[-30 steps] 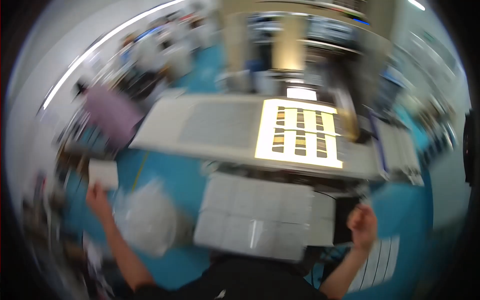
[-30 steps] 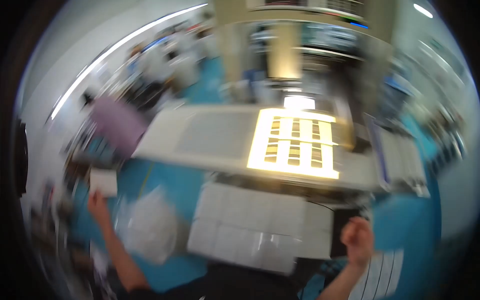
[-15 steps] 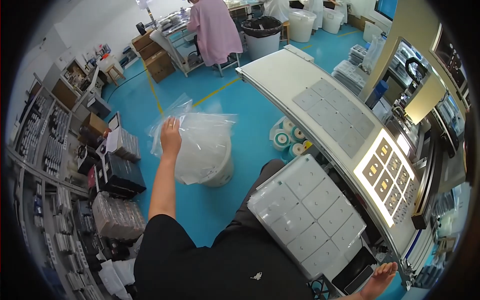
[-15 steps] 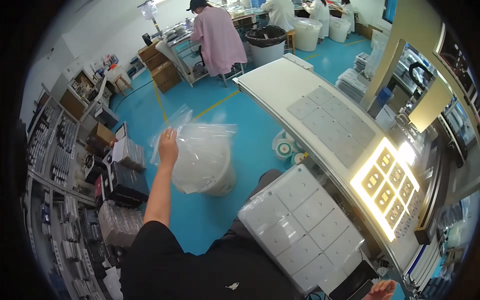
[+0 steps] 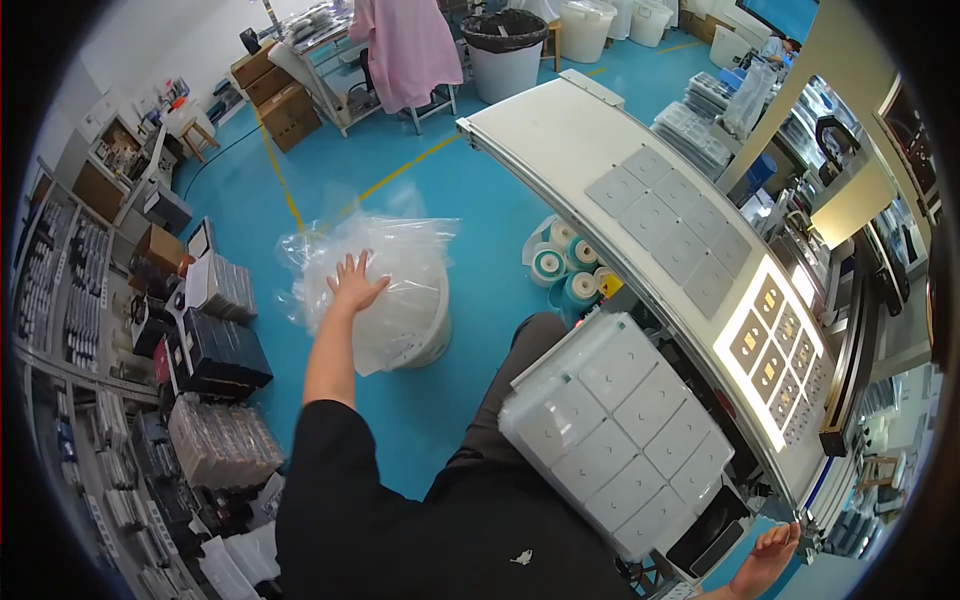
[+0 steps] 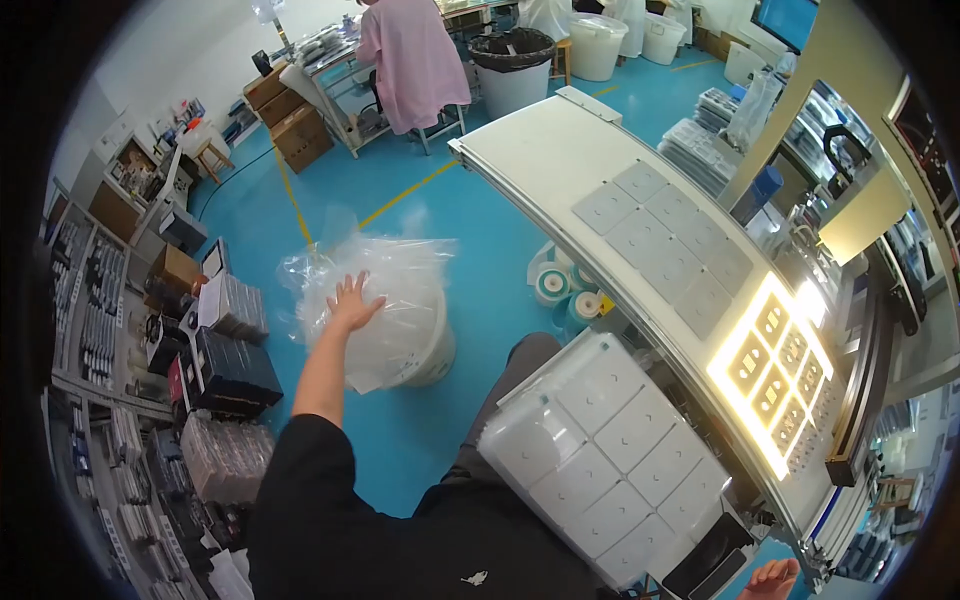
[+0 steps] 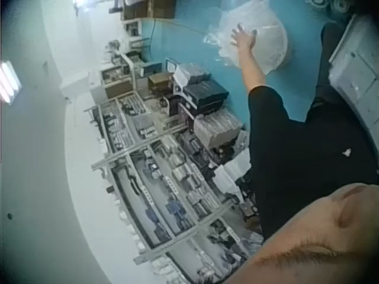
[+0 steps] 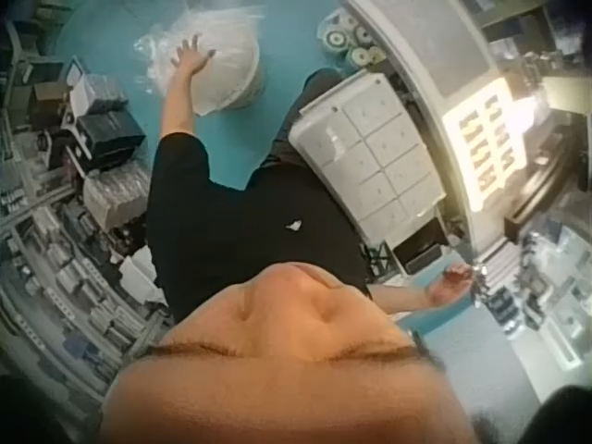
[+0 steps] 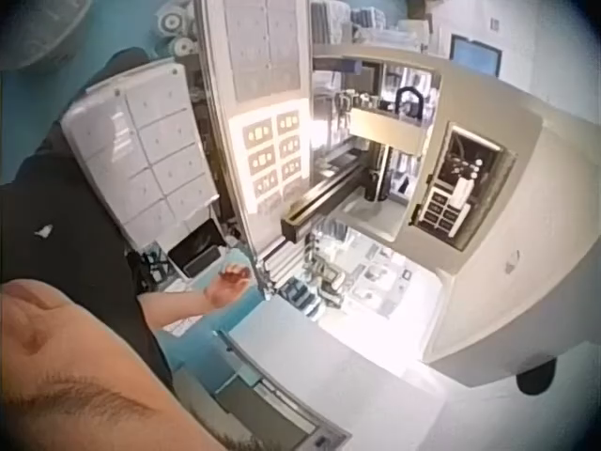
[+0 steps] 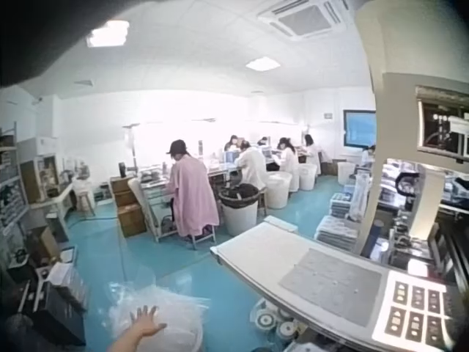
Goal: Inspecting small electronic components on a light table, interacting with a computer interface, and placing the items into packaging trays.
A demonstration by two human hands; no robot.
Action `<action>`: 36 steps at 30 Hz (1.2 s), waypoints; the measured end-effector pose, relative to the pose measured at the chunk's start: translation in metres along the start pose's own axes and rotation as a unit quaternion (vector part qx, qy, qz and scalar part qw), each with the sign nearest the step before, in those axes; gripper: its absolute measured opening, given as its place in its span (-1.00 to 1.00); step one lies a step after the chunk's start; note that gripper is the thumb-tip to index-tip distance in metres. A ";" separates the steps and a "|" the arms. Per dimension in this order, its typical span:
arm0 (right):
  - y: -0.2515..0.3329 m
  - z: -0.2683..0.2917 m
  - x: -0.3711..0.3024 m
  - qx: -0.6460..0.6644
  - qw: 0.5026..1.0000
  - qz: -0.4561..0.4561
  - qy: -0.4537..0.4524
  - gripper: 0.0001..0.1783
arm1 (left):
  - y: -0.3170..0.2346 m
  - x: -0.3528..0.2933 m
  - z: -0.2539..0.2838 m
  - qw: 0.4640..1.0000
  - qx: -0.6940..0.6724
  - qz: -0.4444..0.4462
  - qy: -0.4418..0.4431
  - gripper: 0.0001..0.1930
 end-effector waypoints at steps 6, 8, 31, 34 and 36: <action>-0.005 -0.008 -0.001 0.005 1.000 -0.021 -0.012 -0.47 | -0.005 0.003 -0.007 1.000 0.019 0.015 0.006 0.14; -0.003 0.004 -0.004 -0.147 0.983 0.018 -0.105 -0.45 | -0.016 0.003 0.002 1.000 -0.008 0.007 0.025 0.15; -0.042 0.062 -0.039 -0.249 0.936 0.010 -0.251 -0.75 | -0.223 -0.155 0.152 0.843 -0.290 -0.321 -0.319 -0.48; -0.064 0.058 -0.040 -0.340 0.876 0.040 -0.339 -0.84 | -0.307 -0.241 0.208 0.773 -0.340 -0.417 -0.337 -0.52; -0.087 0.048 -0.038 -0.426 0.830 0.091 -0.349 -0.93 | -0.362 -0.304 0.227 0.689 -0.396 -0.533 -0.289 -0.58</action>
Point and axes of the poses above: each hand's wrist, its own x-axis towards the middle knuckle, its own z-axis out of the back of the hand, y = z × x, the point moved 5 cm from there along x, towards the middle knuckle, and after that the axes turned 3 degrees about -z, right-handed, at the moved point
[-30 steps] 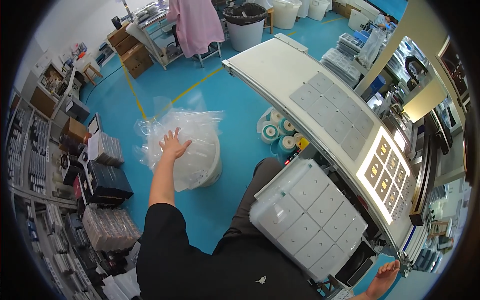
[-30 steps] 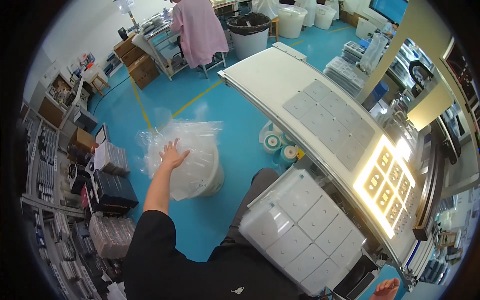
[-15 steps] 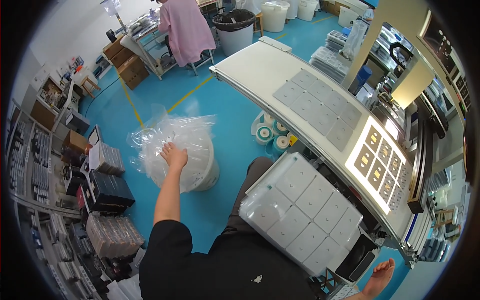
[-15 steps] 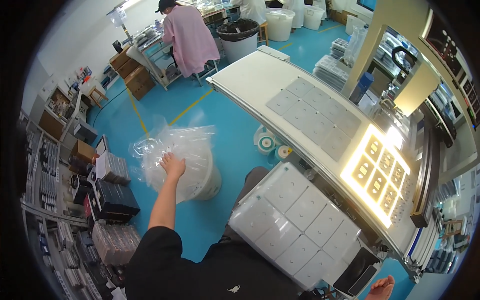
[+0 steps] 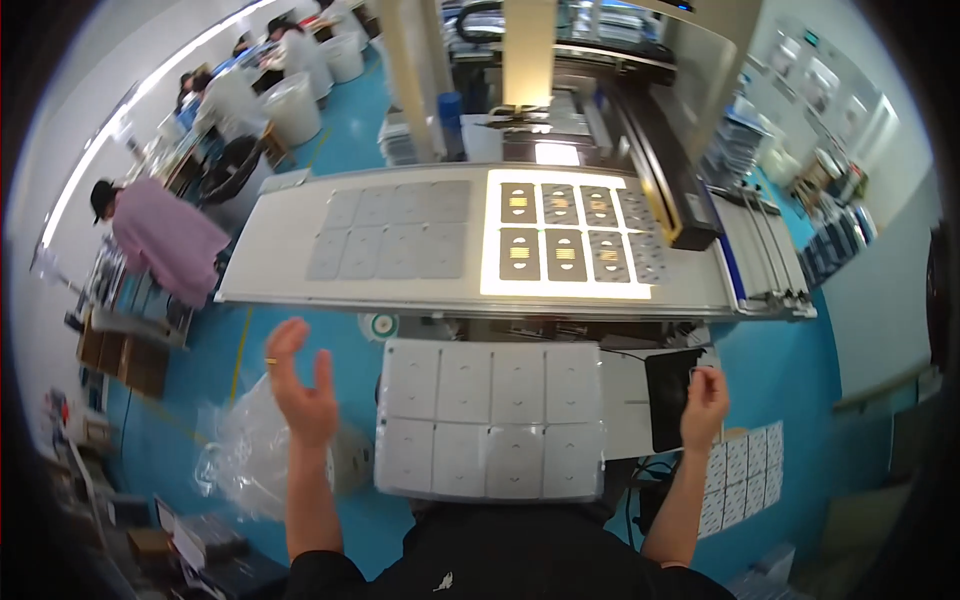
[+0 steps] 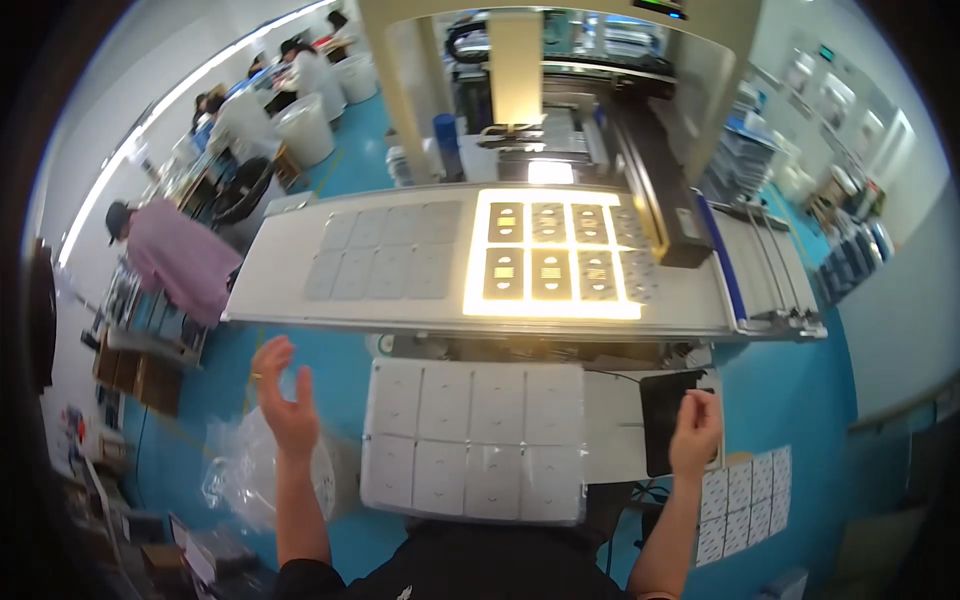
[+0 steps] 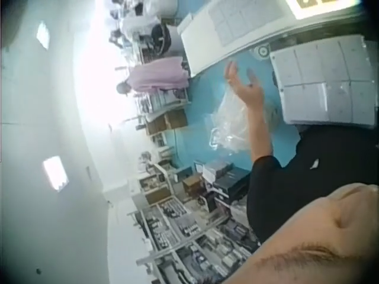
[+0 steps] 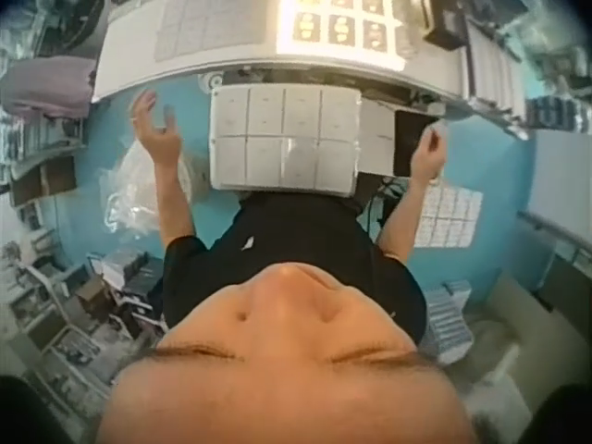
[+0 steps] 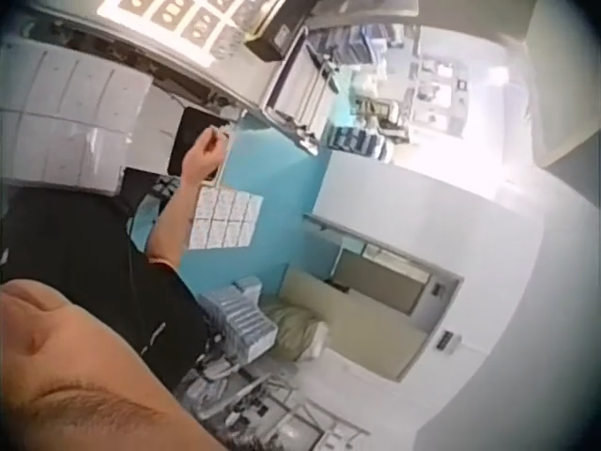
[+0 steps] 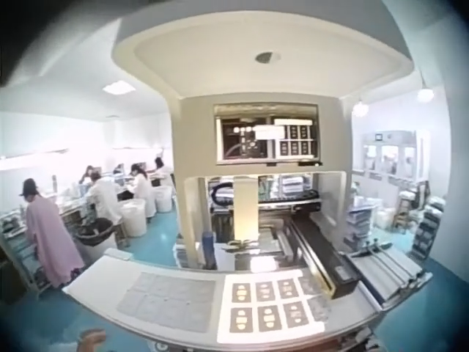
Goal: Inspecting small electronic components on a light table, interacting with a computer interface, and placing the items into packaging trays.
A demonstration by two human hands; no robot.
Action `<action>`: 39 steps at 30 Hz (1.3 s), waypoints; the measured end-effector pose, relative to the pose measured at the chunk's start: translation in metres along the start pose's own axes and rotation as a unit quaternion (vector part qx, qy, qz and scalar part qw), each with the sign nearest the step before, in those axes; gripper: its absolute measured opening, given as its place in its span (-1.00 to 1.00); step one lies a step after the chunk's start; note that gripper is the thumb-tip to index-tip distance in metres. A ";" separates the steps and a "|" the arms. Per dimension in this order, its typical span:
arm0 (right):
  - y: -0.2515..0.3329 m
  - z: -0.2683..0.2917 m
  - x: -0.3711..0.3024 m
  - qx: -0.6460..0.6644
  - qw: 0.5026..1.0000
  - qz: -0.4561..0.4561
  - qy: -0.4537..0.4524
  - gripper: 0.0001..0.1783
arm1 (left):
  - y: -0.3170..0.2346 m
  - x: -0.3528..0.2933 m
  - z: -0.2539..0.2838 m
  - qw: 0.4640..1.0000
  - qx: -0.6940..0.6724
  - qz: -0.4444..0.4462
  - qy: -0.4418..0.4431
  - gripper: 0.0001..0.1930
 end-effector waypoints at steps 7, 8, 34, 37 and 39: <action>-0.025 -0.012 -0.023 -0.236 0.955 0.179 -0.014 -0.51 | -0.195 -0.031 -0.163 0.806 -0.251 -0.295 0.448 -0.62; -0.031 -0.016 -0.025 -0.260 0.947 0.187 0.029 -0.47 | -0.211 -0.048 -0.184 0.767 -0.229 -0.316 0.508 -0.60; -0.076 -0.025 -0.024 -0.286 0.952 0.105 0.024 -0.17 | -0.244 -0.132 -0.291 0.664 -0.258 -0.359 0.603 -0.64; -0.075 -0.026 -0.025 -0.302 0.946 0.114 0.023 -0.18 | -0.242 -0.132 -0.292 0.664 -0.265 -0.354 0.603 -0.64; -0.076 -0.030 -0.024 -0.310 0.941 0.122 0.055 -0.19 | -0.243 -0.129 -0.291 0.676 -0.301 -0.345 0.578 -0.63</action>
Point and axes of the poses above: each hand's wrist, its own x-axis towards the middle knuckle, its own z-axis out of the back of the hand, y = z × x, the point moved 5 cm from there along x, towards the middle knuckle, and after that the axes turned 3 degrees about -z, right-handed, at the moved point
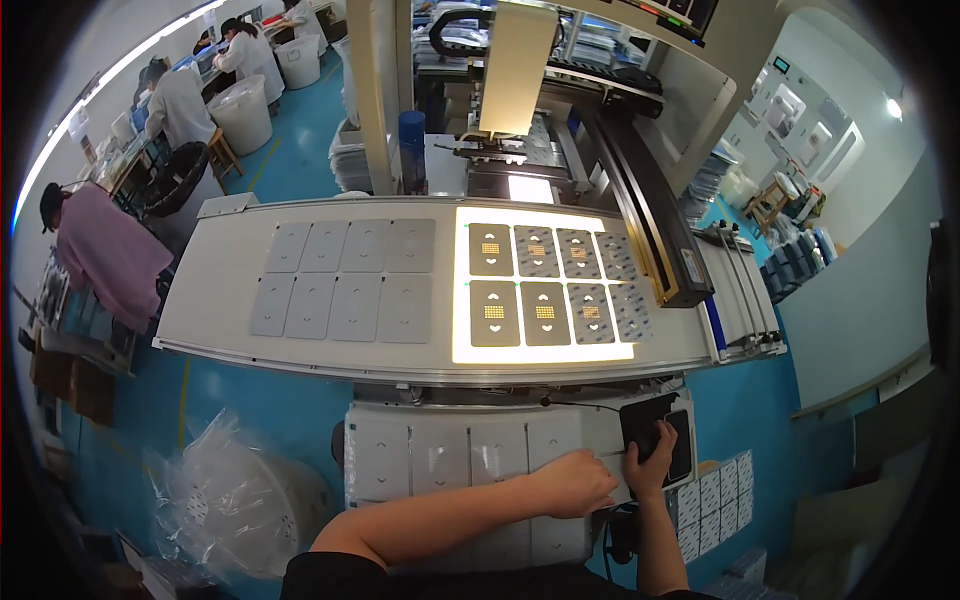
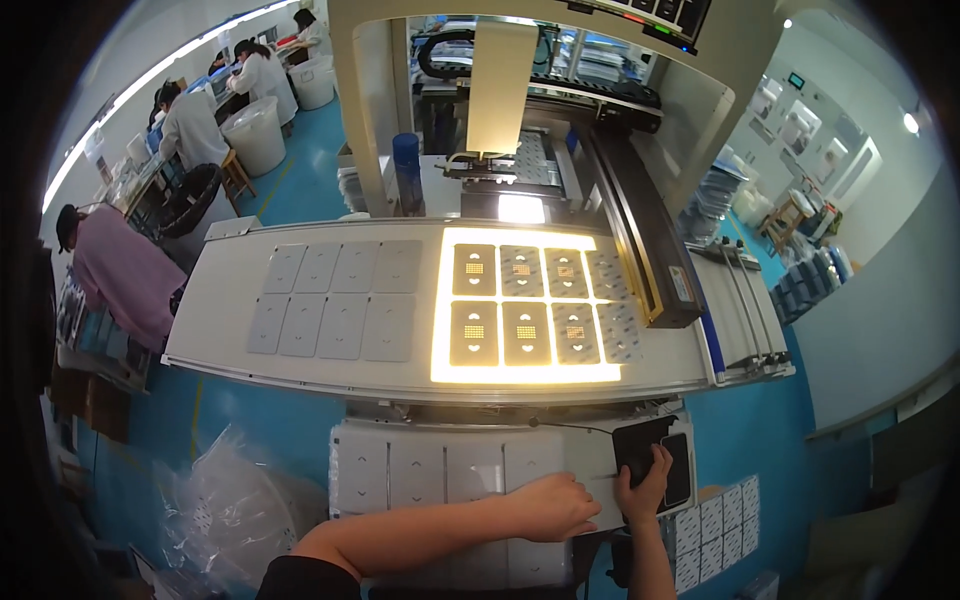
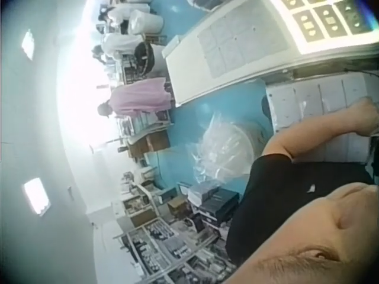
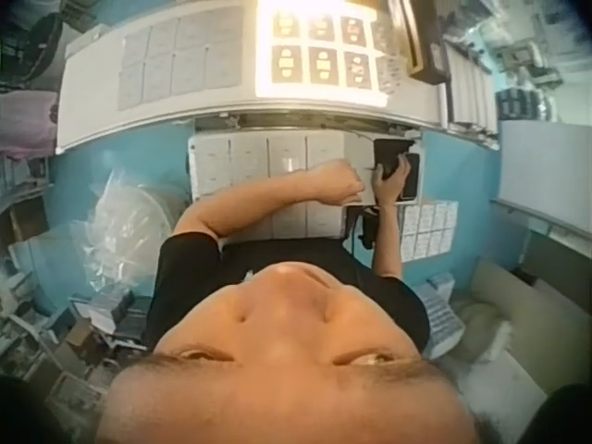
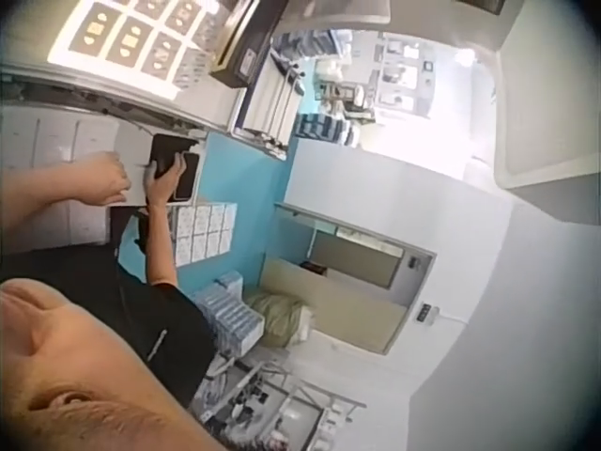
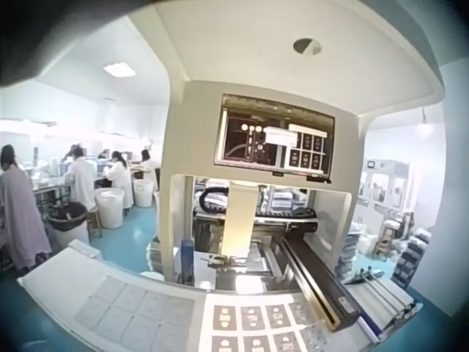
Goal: Inspecting small electronic components on a light table, interacting with a computer interface, and placing the items into packaging trays.
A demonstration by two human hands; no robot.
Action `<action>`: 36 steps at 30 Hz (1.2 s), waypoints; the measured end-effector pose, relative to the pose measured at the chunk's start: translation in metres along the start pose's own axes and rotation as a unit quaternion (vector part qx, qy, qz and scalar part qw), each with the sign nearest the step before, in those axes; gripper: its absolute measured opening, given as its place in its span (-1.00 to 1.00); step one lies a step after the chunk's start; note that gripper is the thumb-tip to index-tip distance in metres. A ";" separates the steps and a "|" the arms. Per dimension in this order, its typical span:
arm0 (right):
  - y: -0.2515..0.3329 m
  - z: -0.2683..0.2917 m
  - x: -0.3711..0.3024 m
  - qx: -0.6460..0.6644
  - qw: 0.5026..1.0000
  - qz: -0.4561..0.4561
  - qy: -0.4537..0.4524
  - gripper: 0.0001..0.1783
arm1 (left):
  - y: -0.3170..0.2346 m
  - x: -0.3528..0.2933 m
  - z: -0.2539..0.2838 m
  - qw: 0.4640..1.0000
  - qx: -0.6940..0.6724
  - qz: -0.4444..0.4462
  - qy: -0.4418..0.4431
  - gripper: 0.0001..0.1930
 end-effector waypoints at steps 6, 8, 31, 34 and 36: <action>-0.003 -0.002 -0.001 0.005 1.000 0.002 0.001 -0.20 | 0.001 0.002 -0.003 1.000 -0.008 0.000 0.015 -0.62; -0.004 0.003 -0.001 0.007 0.999 -0.010 -0.040 -0.21 | 0.001 0.002 -0.002 1.000 -0.005 -0.002 0.013 -0.62; 0.001 0.008 -0.001 0.004 0.998 -0.009 -0.054 -0.28 | 0.001 0.001 -0.003 0.999 0.005 0.016 0.051 -0.64; 0.001 0.008 -0.001 0.008 0.998 -0.006 -0.058 -0.29 | 0.002 0.001 -0.004 0.999 0.006 0.016 0.048 -0.64; 0.002 0.005 -0.001 0.006 1.000 0.002 -0.021 -0.29 | 0.000 0.001 -0.001 1.000 -0.011 -0.003 0.017 -0.64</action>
Point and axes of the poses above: each hand's wrist, its own x-axis towards the middle knuckle, its own z-axis out of the back of the hand, y = z × x, the point moved 5 cm from there along x, towards the middle knuckle, and after that the axes turned 3 degrees about -z, right-handed, at the moved point
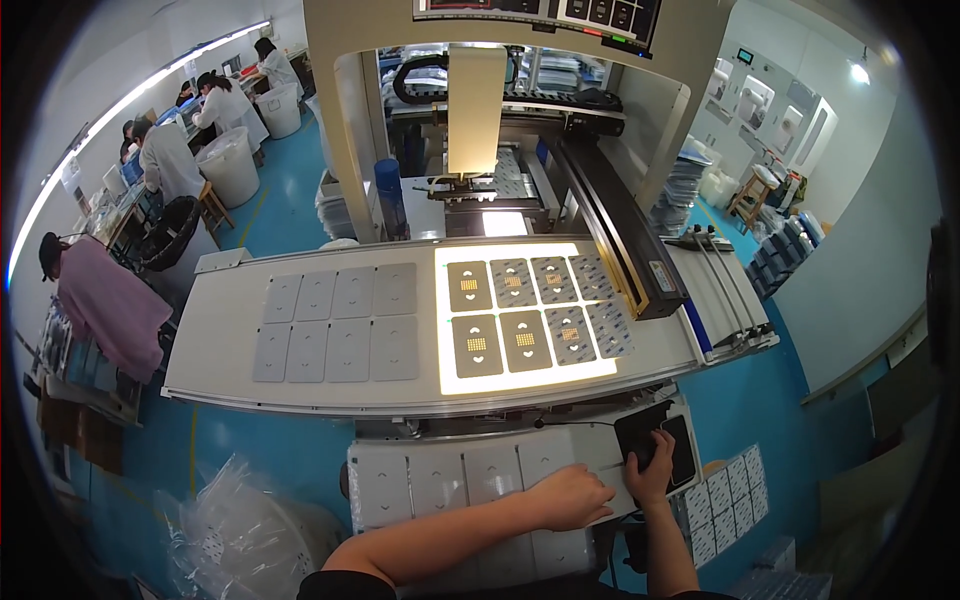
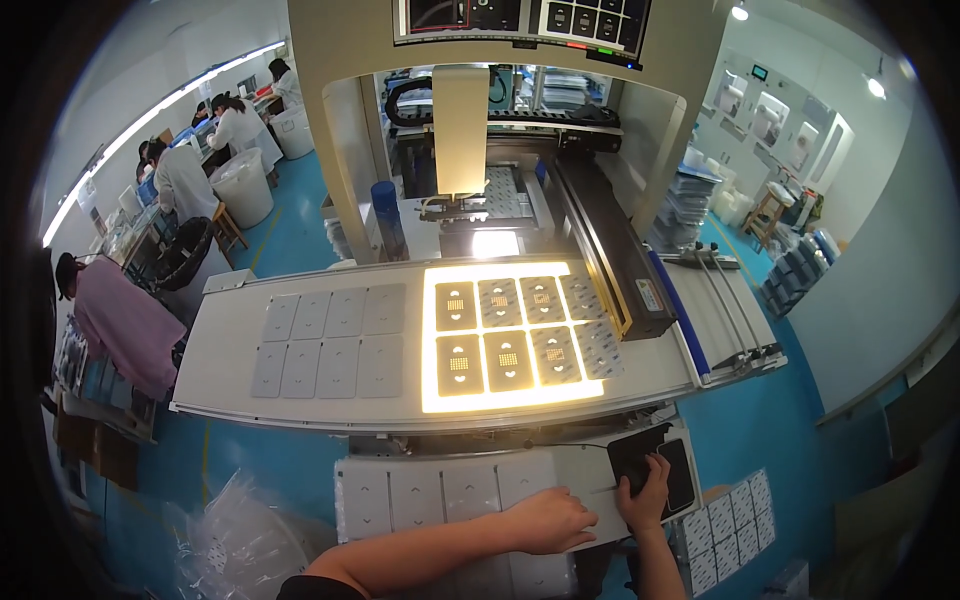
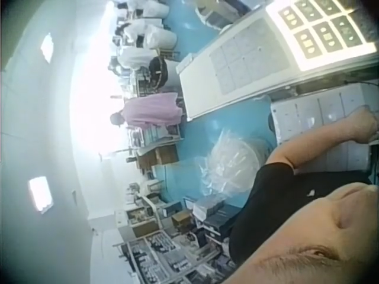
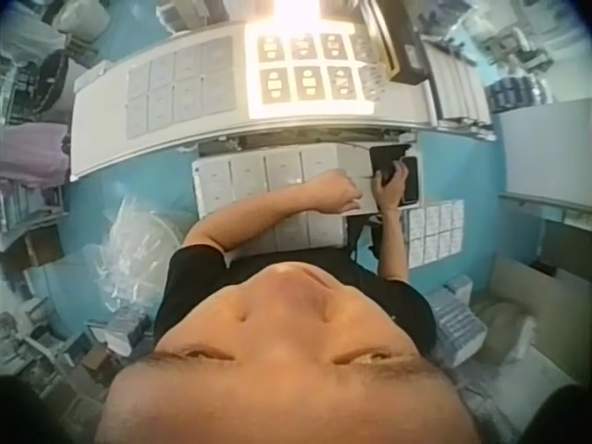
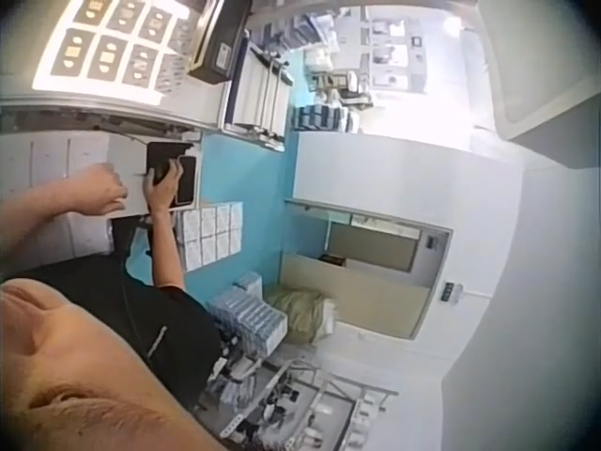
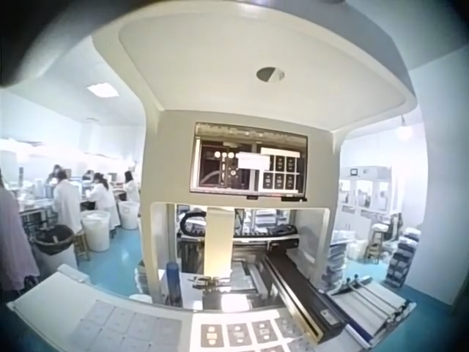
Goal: Inspecting small electronic components on a light table, interacting with a computer interface, and placing the items into packaging trays.
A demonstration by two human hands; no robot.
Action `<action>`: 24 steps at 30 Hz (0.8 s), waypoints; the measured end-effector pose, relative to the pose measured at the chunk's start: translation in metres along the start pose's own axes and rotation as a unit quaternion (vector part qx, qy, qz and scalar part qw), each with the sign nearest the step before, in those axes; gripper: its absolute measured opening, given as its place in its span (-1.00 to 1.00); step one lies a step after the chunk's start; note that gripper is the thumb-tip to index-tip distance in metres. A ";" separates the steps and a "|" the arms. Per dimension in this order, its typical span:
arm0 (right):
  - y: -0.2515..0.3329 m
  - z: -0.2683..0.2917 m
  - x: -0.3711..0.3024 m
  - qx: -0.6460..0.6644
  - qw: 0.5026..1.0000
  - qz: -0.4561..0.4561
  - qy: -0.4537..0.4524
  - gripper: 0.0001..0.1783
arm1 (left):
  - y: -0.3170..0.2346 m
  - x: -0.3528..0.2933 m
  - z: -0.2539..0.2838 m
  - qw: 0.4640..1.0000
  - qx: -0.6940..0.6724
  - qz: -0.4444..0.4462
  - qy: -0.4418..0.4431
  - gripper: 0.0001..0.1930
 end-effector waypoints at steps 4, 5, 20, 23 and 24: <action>0.000 0.005 0.000 -0.003 0.999 -0.009 -0.038 -0.29 | 0.002 0.000 -0.003 0.999 0.025 0.021 0.033 -0.64; 0.001 0.005 0.000 -0.001 0.999 -0.007 -0.037 -0.29 | -0.001 0.000 0.001 1.000 0.009 -0.001 -0.002 -0.64; 0.002 0.005 0.000 -0.008 0.999 -0.004 -0.039 -0.31 | 0.001 0.000 -0.002 1.000 0.015 -0.007 -0.007 -0.64; 0.002 0.005 0.000 -0.007 0.999 -0.005 -0.037 -0.31 | 0.001 0.000 -0.003 1.000 0.017 -0.009 -0.005 -0.65; 0.003 0.001 0.000 -0.007 1.000 0.005 -0.001 -0.30 | 0.002 0.000 -0.003 1.000 0.012 -0.008 -0.005 -0.65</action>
Point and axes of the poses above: each hand's wrist, its own x-axis towards the middle knuckle, its own z-axis out of the back of the hand, y = z × x, the point moved 5 cm from there along x, towards the middle knuckle, and after that the axes turned 3 degrees about -z, right-handed, at the moved point
